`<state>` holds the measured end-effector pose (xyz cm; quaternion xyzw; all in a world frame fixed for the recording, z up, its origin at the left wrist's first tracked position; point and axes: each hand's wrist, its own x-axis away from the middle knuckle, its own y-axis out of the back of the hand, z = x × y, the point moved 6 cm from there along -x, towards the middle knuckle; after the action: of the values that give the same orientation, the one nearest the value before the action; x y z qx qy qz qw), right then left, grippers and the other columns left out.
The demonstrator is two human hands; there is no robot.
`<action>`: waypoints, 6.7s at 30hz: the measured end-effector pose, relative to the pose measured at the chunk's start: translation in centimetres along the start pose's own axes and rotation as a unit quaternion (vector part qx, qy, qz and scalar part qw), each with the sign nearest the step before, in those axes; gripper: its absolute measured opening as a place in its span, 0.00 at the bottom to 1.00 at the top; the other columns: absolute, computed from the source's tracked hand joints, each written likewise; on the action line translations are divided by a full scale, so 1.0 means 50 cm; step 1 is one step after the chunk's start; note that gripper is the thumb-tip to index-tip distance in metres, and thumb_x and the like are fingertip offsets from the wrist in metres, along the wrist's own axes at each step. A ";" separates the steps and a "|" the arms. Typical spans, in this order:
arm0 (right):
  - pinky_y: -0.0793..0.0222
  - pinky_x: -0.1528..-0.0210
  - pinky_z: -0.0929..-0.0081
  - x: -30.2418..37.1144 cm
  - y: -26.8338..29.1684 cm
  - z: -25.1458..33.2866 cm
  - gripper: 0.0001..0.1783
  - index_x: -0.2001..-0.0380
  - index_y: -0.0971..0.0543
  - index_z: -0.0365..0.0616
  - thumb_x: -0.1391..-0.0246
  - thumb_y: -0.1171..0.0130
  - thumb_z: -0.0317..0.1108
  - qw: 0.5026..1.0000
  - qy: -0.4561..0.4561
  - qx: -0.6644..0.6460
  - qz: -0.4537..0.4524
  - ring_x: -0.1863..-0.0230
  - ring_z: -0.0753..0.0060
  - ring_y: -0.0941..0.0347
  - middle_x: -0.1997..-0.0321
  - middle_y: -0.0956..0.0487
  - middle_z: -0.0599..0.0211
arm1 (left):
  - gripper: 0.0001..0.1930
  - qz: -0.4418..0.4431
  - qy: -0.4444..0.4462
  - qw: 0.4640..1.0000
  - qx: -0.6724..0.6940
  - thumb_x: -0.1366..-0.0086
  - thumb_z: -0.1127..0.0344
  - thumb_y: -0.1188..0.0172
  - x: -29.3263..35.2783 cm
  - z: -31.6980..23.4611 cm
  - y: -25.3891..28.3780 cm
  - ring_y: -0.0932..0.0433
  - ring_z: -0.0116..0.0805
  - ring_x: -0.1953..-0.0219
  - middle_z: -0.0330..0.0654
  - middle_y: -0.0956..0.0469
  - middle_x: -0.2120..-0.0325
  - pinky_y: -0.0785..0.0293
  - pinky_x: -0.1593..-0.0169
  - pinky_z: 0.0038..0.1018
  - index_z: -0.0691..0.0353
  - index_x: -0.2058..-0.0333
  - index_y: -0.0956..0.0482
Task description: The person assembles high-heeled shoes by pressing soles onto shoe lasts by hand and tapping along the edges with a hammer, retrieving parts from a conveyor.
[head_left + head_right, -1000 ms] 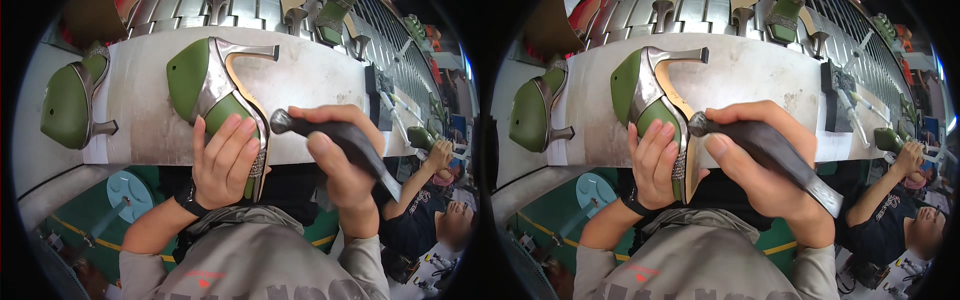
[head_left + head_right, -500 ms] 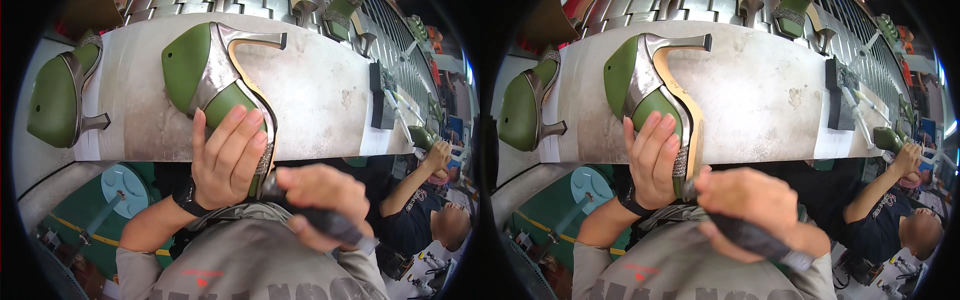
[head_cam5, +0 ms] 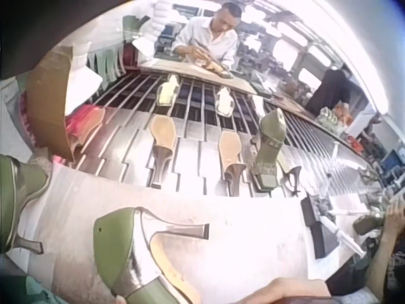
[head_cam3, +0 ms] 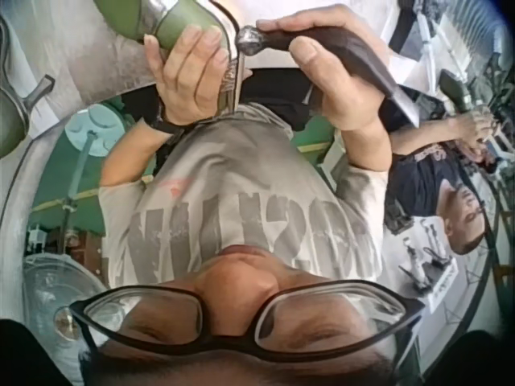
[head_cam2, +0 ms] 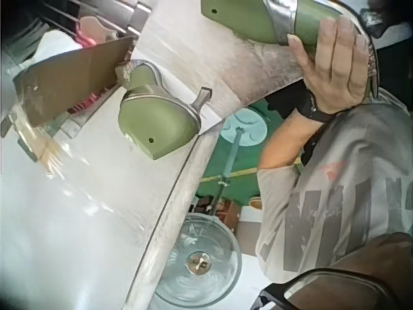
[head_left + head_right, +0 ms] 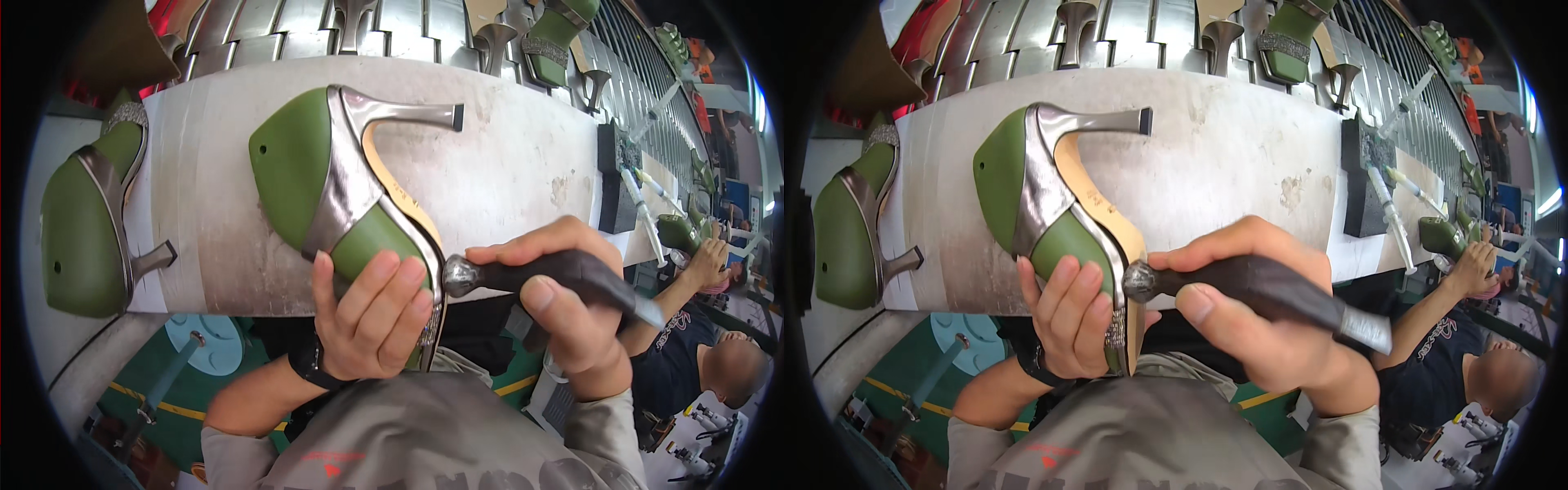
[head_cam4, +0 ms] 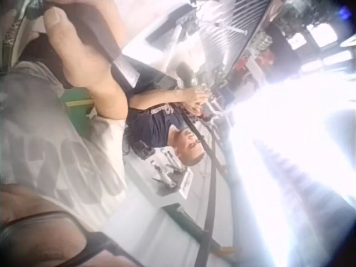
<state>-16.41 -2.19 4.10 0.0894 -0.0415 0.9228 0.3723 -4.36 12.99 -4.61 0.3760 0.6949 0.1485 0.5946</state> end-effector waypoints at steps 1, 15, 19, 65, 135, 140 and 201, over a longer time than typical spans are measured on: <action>0.21 0.44 0.70 -0.020 0.006 0.005 0.14 0.53 0.20 0.29 0.37 0.36 0.27 0.999 -0.023 0.015 0.019 0.50 0.67 0.16 0.52 0.12 0.47 | 0.32 -0.001 0.005 1.000 0.000 0.28 0.48 0.34 -0.001 -0.002 0.001 0.27 0.57 0.35 0.56 0.26 0.41 0.46 0.27 0.73 0.66 0.38 0.34; 0.29 0.73 0.82 -0.171 -0.050 -0.008 0.15 0.57 0.21 0.31 0.41 0.39 0.34 0.994 -0.007 0.107 0.018 0.76 0.84 0.26 0.56 0.11 0.48 | 0.14 -0.055 0.070 0.995 0.039 0.26 0.58 0.42 0.015 -0.006 -0.003 0.25 0.37 0.35 0.34 0.20 0.44 0.53 0.24 0.71 0.49 0.45 0.24; 0.28 0.72 0.83 -0.176 -0.077 -0.005 0.14 0.54 0.21 0.33 0.33 0.41 0.35 0.994 0.038 0.104 -0.024 0.75 0.85 0.26 0.54 0.11 0.53 | 0.14 -0.056 0.075 0.995 0.041 0.26 0.61 0.41 0.011 -0.001 0.007 0.24 0.39 0.36 0.36 0.20 0.43 0.49 0.25 0.71 0.51 0.44 0.24; 0.33 0.83 0.82 -0.219 -0.064 0.061 0.14 0.68 0.24 0.36 0.33 0.43 0.38 0.992 0.089 0.082 0.034 0.85 0.76 0.28 0.68 0.14 0.49 | 0.15 -0.034 0.060 0.996 0.052 0.26 0.66 0.39 -0.002 0.004 0.017 0.24 0.40 0.35 0.40 0.21 0.42 0.49 0.24 0.69 0.55 0.44 0.28; 0.28 0.68 0.58 0.050 -0.010 -0.109 0.34 0.40 0.20 0.42 0.56 0.40 0.15 0.779 0.227 0.559 -0.171 0.72 0.52 0.23 0.69 0.22 0.56 | 0.29 -0.239 0.479 0.532 0.656 0.28 0.59 0.47 0.121 0.100 0.128 0.19 0.53 0.42 0.58 0.23 0.41 0.19 0.40 0.56 0.75 0.35 0.33; 0.31 0.72 0.62 0.056 -0.024 -0.118 0.32 0.43 0.17 0.43 0.56 0.39 0.15 0.770 0.252 0.554 -0.192 0.76 0.58 0.24 0.77 0.23 0.62 | 0.30 -0.250 0.502 0.531 0.635 0.27 0.57 0.46 0.138 0.099 0.129 0.19 0.53 0.41 0.57 0.23 0.41 0.18 0.41 0.56 0.73 0.35 0.33; 0.24 0.65 0.81 0.107 -0.169 -0.098 0.27 0.45 0.19 0.28 0.52 0.29 0.15 0.904 0.236 0.348 -0.079 0.71 0.75 0.17 0.64 0.13 0.55 | 0.36 -0.041 0.514 0.668 0.536 0.36 0.65 0.42 0.201 0.058 0.173 0.18 0.60 0.45 0.68 0.27 0.42 0.13 0.47 0.53 0.82 0.34 0.39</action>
<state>-14.95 8.22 0.42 -0.0037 0.3787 0.8403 0.3880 1.25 25.14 -6.87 0.4653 0.8651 -0.1046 -0.1555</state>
